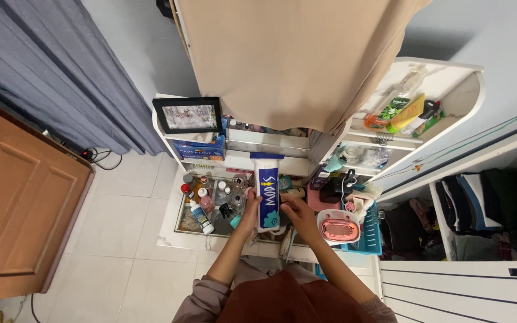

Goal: The person cleans and organizes a white multi-tiered vanity shelf. They wipe the surfaces with a yellow cloth and rearrange various toiletries, bottles, and a hairbrush across the shelves.

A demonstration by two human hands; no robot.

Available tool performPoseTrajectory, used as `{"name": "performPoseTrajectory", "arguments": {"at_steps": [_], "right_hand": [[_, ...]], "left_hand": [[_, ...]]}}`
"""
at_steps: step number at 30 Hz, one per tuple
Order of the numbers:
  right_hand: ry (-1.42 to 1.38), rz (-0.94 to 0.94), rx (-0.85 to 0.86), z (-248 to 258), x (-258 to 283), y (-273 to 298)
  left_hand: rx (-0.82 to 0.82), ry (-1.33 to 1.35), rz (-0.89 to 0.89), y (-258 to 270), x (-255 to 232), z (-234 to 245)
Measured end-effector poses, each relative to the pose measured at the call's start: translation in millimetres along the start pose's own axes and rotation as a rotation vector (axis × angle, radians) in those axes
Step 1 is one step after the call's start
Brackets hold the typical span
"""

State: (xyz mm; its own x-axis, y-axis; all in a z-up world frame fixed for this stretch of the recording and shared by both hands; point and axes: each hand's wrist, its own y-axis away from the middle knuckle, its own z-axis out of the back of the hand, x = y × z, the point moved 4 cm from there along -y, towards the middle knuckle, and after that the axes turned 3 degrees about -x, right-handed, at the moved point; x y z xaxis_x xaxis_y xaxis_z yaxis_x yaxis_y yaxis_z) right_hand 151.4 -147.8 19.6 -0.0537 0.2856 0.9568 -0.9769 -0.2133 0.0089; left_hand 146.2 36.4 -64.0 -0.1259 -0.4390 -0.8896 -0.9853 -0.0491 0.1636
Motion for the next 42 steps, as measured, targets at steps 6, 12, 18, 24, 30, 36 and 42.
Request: {"name": "performPoseTrajectory", "arguments": {"at_steps": [6,12,18,24,30,36,42], "right_hand": [[-0.1,-0.025,0.017,5.0,10.1,4.6],[-0.196,-0.003,-0.165,29.3,14.6,15.2],[-0.146,0.049,-0.294,84.1,29.7,6.9],[-0.082,0.1,-0.526,150.0,97.9,-14.9],[0.079,0.397,-0.741,192.9,168.1,-39.7],[0.076,0.551,-0.846,205.1,217.8,-67.3],[0.138,0.551,-0.91,208.6,209.8,-101.8]], "left_hand": [[0.168,0.065,0.02,-6.6,7.3,-32.0],[0.237,-0.119,-0.038,-8.2,12.6,-47.4],[0.257,-0.189,0.01,2.2,-42.7,-73.5],[0.203,-0.17,-0.037,-20.6,8.9,-52.5],[0.205,-0.222,-0.019,-12.4,-4.9,-57.5],[0.206,-0.269,-0.086,-2.5,-30.6,-63.8],[0.216,-0.237,-0.126,-0.2,-39.7,-65.9]]}}
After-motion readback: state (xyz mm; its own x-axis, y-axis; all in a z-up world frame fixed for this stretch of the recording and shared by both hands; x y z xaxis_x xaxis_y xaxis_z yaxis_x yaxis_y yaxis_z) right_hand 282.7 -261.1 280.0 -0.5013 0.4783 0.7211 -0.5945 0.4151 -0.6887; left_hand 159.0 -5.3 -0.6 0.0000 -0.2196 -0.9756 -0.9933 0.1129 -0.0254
